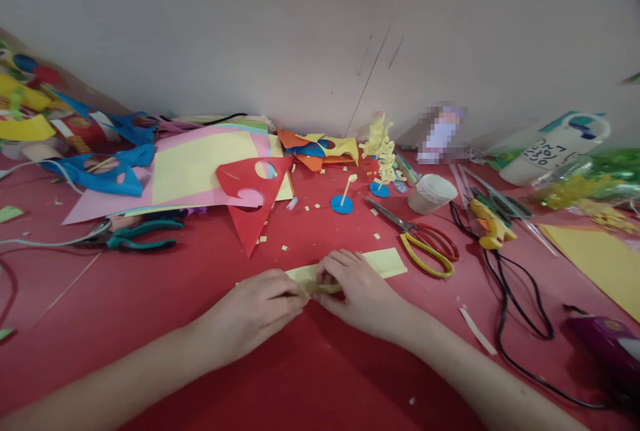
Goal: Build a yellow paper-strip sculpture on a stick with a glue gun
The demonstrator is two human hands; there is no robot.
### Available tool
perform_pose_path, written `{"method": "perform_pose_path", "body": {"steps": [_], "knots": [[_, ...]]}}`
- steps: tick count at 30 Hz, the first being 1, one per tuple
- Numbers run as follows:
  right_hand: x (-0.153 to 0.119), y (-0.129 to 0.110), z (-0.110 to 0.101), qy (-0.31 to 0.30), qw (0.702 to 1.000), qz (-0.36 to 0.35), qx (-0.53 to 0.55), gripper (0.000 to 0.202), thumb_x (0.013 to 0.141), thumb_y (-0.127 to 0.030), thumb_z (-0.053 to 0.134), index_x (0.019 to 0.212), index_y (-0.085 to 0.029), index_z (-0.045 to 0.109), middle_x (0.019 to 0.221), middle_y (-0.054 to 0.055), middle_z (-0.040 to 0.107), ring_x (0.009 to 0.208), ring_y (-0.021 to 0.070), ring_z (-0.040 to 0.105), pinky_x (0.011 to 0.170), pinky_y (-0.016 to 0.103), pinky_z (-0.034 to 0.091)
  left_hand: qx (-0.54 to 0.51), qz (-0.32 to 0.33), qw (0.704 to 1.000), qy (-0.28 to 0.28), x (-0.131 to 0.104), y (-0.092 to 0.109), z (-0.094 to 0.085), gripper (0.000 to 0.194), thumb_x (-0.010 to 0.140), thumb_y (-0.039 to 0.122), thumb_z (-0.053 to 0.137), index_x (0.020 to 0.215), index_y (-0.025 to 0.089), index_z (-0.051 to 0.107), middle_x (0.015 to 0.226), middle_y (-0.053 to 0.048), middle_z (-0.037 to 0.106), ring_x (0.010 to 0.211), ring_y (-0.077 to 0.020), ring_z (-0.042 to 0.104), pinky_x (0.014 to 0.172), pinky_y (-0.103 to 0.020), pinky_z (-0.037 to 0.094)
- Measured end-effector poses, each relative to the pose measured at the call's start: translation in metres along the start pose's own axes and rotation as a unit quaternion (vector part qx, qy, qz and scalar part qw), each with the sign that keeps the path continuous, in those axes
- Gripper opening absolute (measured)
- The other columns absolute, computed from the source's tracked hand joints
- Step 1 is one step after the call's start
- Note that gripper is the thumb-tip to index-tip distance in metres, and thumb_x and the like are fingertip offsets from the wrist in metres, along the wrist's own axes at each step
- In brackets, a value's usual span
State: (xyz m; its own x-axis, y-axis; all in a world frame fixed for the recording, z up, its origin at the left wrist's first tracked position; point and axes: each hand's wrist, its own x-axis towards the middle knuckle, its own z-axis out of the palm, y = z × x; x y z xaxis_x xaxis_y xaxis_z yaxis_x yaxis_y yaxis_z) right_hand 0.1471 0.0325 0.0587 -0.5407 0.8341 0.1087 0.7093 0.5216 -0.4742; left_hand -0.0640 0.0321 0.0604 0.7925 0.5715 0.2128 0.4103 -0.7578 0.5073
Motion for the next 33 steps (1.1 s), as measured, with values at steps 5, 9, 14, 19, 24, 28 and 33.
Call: {"method": "perform_pose_path", "body": {"steps": [5,9,14,19,24,28,33], "knots": [[-0.002,0.001,-0.005,-0.009,1.0,0.02,-0.001,0.014,0.076,-0.018,0.06,0.084,-0.02,0.049,0.085,0.0,0.057,0.082,0.0164,0.049,0.073,0.03,0.036,0.02,0.019,1.0,-0.007,0.002,-0.001,-0.003,0.026,0.091,0.019,0.039,0.092,0.02,0.064,0.087,-0.006,0.063,0.079,-0.0149,0.057,0.068,-0.026,0.048],[-0.004,0.006,-0.014,-0.018,0.999,0.032,-0.005,0.016,0.077,-0.02,0.061,0.087,-0.02,0.049,0.089,0.001,0.057,0.085,0.0173,0.05,0.076,0.032,0.038,0.044,0.024,0.999,-0.008,0.003,0.0,-0.002,0.024,0.091,0.018,0.04,0.091,0.018,0.064,0.087,-0.007,0.063,0.079,-0.0154,0.057,0.069,-0.027,0.049],[-0.008,0.015,-0.028,-0.043,0.998,0.038,0.003,0.014,0.078,-0.02,0.061,0.086,-0.021,0.049,0.09,0.001,0.056,0.087,0.0173,0.05,0.077,0.031,0.038,0.047,0.021,0.999,-0.008,0.003,-0.001,-0.002,0.023,0.09,0.017,0.04,0.09,0.017,0.064,0.088,-0.007,0.063,0.078,-0.0151,0.056,0.07,-0.027,0.049],[-0.01,0.027,-0.036,-0.078,0.996,0.044,0.017,0.01,0.081,-0.025,0.058,0.087,-0.022,0.05,0.091,0.001,0.057,0.086,0.0172,0.051,0.075,0.03,0.038,0.058,0.049,0.997,0.008,0.003,-0.003,-0.002,0.021,0.09,0.016,0.042,0.094,0.016,0.062,0.088,-0.007,0.062,0.078,-0.015,0.056,0.068,-0.027,0.05],[-0.01,0.034,-0.044,-0.107,0.992,0.055,0.031,0.009,0.082,-0.026,0.056,0.085,-0.022,0.05,0.091,0.0,0.056,0.087,0.017,0.051,0.074,0.029,0.037,0.084,0.07,0.994,0.011,0.004,-0.003,-0.003,0.023,0.09,0.016,0.04,0.093,0.016,0.062,0.086,-0.007,0.062,0.076,-0.0142,0.057,0.068,-0.026,0.051],[-0.011,0.038,-0.049,-0.119,0.99,0.057,0.045,0.006,0.083,-0.025,0.055,0.085,-0.021,0.05,0.092,0.002,0.057,0.088,0.0171,0.051,0.075,0.029,0.037,0.098,0.076,0.992,0.015,0.005,-0.002,-0.004,0.023,0.09,0.016,0.04,0.094,0.015,0.062,0.085,-0.006,0.063,0.077,-0.015,0.058,0.069,-0.027,0.052],[-0.011,0.047,-0.054,-0.126,0.989,0.068,0.043,0.006,0.08,-0.024,0.056,0.083,-0.02,0.052,0.088,0.002,0.059,0.08,0.0157,0.052,0.071,0.028,0.038,0.102,0.08,0.992,0.014,0.004,-0.004,-0.004,0.023,0.09,0.017,0.039,0.095,0.015,0.062,0.085,-0.007,0.063,0.077,-0.0156,0.058,0.069,-0.028,0.052]]}}
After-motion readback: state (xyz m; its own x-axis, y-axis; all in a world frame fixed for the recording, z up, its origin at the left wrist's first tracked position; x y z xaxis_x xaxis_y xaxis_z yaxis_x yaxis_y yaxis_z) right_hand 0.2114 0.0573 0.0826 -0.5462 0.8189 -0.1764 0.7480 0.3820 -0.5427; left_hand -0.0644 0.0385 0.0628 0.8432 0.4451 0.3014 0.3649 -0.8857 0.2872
